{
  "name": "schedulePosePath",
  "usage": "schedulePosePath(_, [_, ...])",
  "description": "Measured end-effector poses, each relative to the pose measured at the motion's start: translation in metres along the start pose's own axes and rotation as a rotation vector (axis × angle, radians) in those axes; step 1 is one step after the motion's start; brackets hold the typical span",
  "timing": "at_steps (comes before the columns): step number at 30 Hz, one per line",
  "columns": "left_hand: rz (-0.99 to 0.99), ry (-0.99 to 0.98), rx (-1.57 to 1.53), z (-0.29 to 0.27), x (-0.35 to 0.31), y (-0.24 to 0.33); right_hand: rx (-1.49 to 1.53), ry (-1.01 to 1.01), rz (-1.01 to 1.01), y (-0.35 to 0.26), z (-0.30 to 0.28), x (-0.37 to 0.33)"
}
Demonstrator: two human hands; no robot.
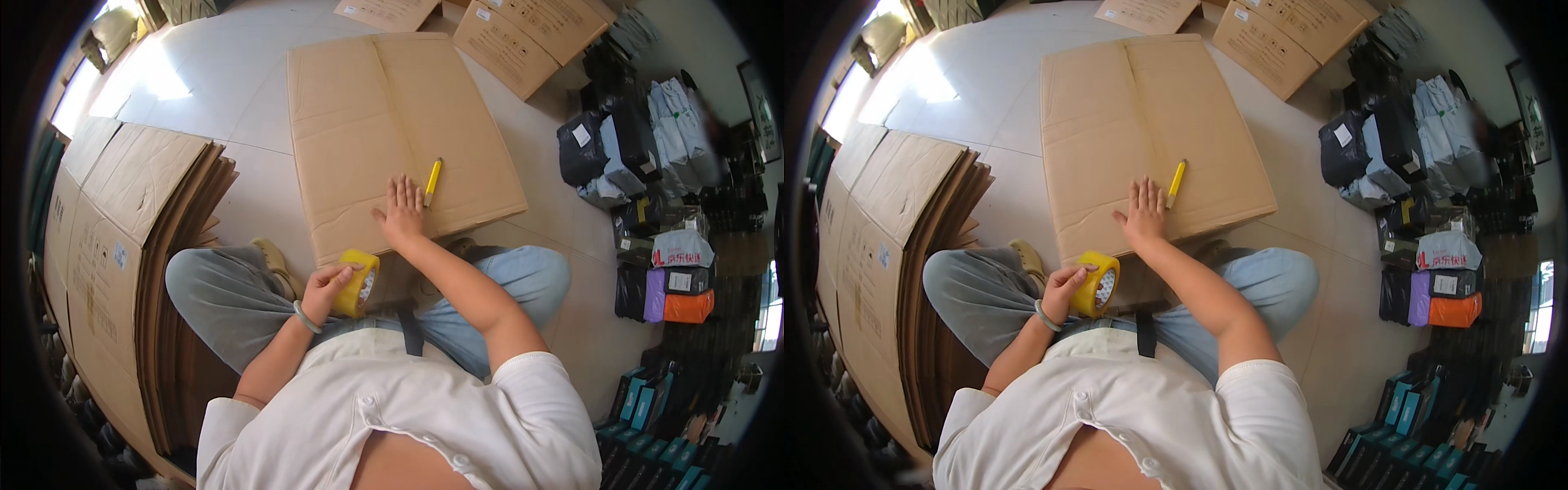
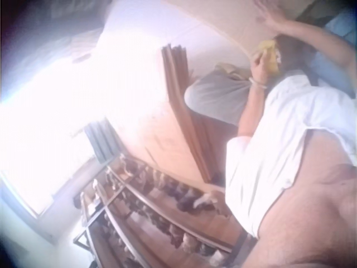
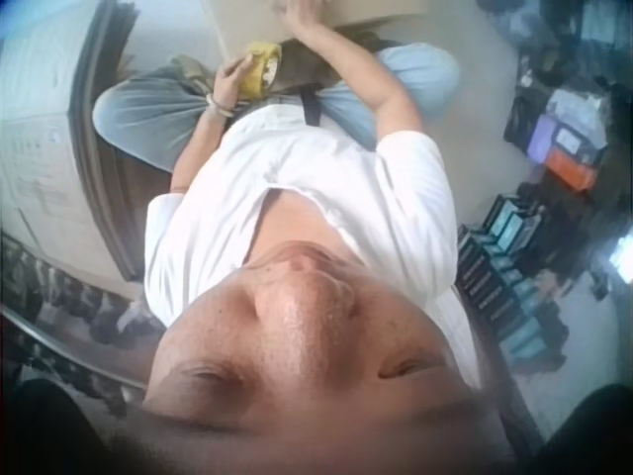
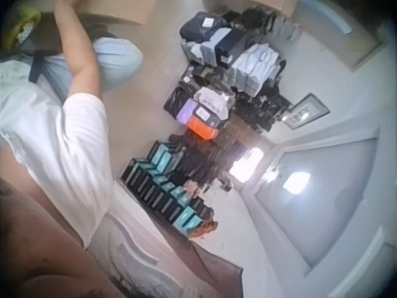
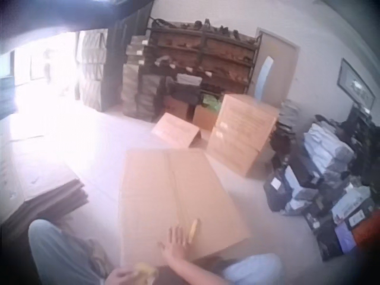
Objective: The person assembles a flat cardboard box, folds the flaps, and secures the seams with yellow packing tape using a utility knife to cut the tape. The person repeats the process for multiple boxes in a warehouse setting.
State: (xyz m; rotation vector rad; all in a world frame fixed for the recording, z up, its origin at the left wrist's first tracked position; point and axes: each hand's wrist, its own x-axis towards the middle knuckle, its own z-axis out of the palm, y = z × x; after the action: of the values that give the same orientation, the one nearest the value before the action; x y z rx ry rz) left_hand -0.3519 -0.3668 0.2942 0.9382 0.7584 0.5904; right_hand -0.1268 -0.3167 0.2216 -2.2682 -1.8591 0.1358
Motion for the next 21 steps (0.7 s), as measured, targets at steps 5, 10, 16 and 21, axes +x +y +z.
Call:
schedulePosePath(5, [-0.007,0.061,-0.152,-0.006,-0.006,0.004,0.192,0.103,0.032,-0.019,-0.016,-0.085])
schedulePosePath(10, [0.085,0.173,-0.234,-0.006,-0.005,0.008,0.575,0.388,0.705,0.009,0.023,-0.099])
schedulePosePath(16, [0.111,0.212,-0.18,-0.005,-0.002,0.011,1.182,0.694,1.095,0.035,0.023,-0.03])
schedulePosePath(21, [0.09,0.199,-0.162,-0.009,-0.004,0.001,1.121,0.8,1.096,0.038,0.024,-0.016])
